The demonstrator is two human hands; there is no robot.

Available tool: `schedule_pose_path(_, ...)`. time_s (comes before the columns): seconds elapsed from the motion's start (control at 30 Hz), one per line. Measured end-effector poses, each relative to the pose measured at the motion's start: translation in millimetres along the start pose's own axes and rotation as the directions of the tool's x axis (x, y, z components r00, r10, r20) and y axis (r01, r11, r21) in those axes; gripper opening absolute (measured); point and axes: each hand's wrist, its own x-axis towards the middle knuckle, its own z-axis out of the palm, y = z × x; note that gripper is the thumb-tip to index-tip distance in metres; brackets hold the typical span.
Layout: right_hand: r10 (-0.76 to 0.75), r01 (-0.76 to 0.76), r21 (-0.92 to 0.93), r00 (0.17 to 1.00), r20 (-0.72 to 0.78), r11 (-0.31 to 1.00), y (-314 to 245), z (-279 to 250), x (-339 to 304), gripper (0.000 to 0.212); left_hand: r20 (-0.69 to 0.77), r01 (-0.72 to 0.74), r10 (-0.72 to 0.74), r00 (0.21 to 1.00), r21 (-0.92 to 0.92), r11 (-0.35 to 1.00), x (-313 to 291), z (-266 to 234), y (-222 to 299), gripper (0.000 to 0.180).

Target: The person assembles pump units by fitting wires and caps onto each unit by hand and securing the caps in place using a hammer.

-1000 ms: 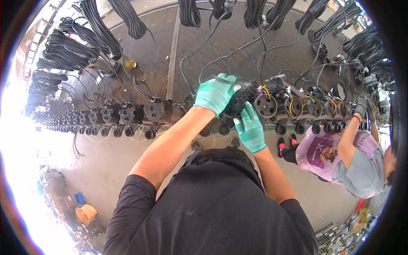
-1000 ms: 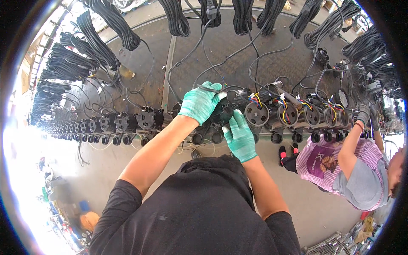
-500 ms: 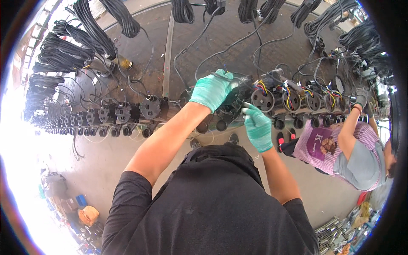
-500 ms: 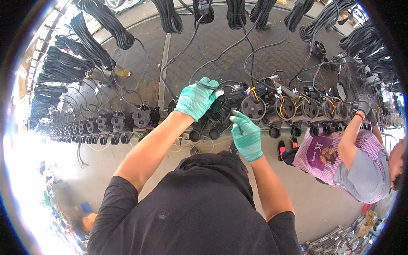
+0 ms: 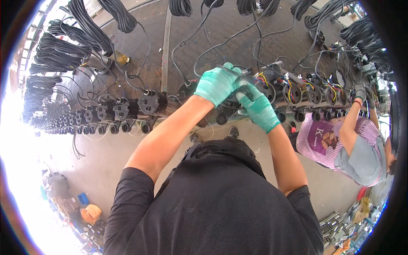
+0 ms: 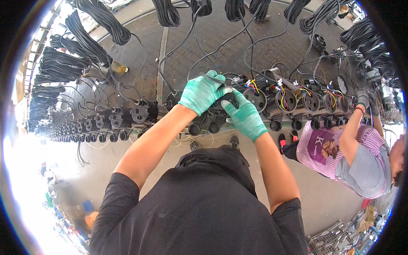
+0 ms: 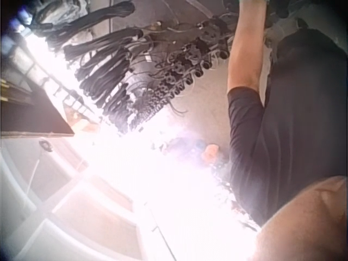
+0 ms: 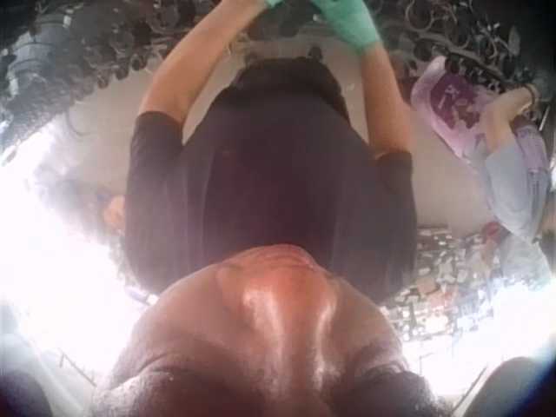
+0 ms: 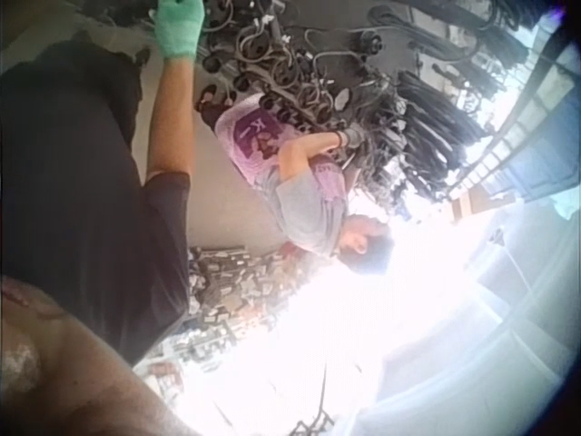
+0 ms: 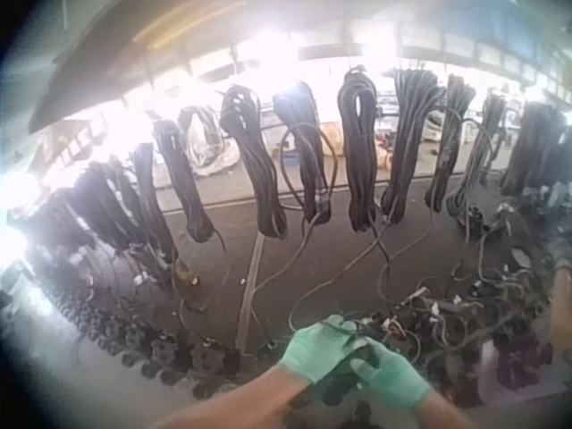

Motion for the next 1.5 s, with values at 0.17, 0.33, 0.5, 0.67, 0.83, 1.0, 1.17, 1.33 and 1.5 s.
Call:
schedule_pose_path(0.17,0.015,-0.018,0.154,1.000,0.017,0.988,16,-1,4,0.053,0.067,-0.001,0.007,0.998,-0.088,0.996,3,-10,8,0.047)
schedule_pose_path(0.33,0.007,-0.010,0.143,1.000,0.018,0.990,18,1,5,0.055,0.053,0.145,-0.136,0.989,-0.423,0.894,2,19,7,0.041)
schedule_pose_path(0.5,0.010,-0.006,0.261,1.000,-0.012,0.965,8,8,1,0.057,0.384,0.216,-0.129,0.914,-0.193,0.957,16,-6,2,0.043)
schedule_pose_path(0.67,-0.091,0.084,0.285,0.996,0.011,0.955,14,4,3,0.056,0.264,0.267,-0.211,0.941,-0.195,0.944,9,13,4,0.040)
schedule_pose_path(0.83,-0.117,0.100,0.296,0.992,0.041,0.950,14,0,8,0.056,0.222,0.256,-0.212,0.952,-0.193,0.947,4,22,4,0.039)
schedule_pose_path(1.0,-0.129,0.107,0.208,0.987,0.098,0.972,2,-10,16,0.051,0.168,0.419,-0.384,0.908,-0.415,0.808,-3,23,9,0.039)
schedule_pose_path(1.17,-0.127,0.115,0.073,0.974,0.189,0.991,-13,-22,20,0.058,0.048,0.331,-0.347,0.936,-0.449,0.830,-19,35,-6,0.040)
schedule_pose_path(1.33,-0.173,0.192,-0.037,0.941,0.289,0.981,-15,-28,33,0.056,0.231,0.476,-0.417,0.879,-0.414,0.776,-19,22,-6,0.044)
schedule_pose_path(1.5,-0.213,0.244,-0.073,0.933,0.288,0.967,-9,-28,38,0.054,0.225,0.490,-0.436,0.872,-0.421,0.763,-21,20,-1,0.042)
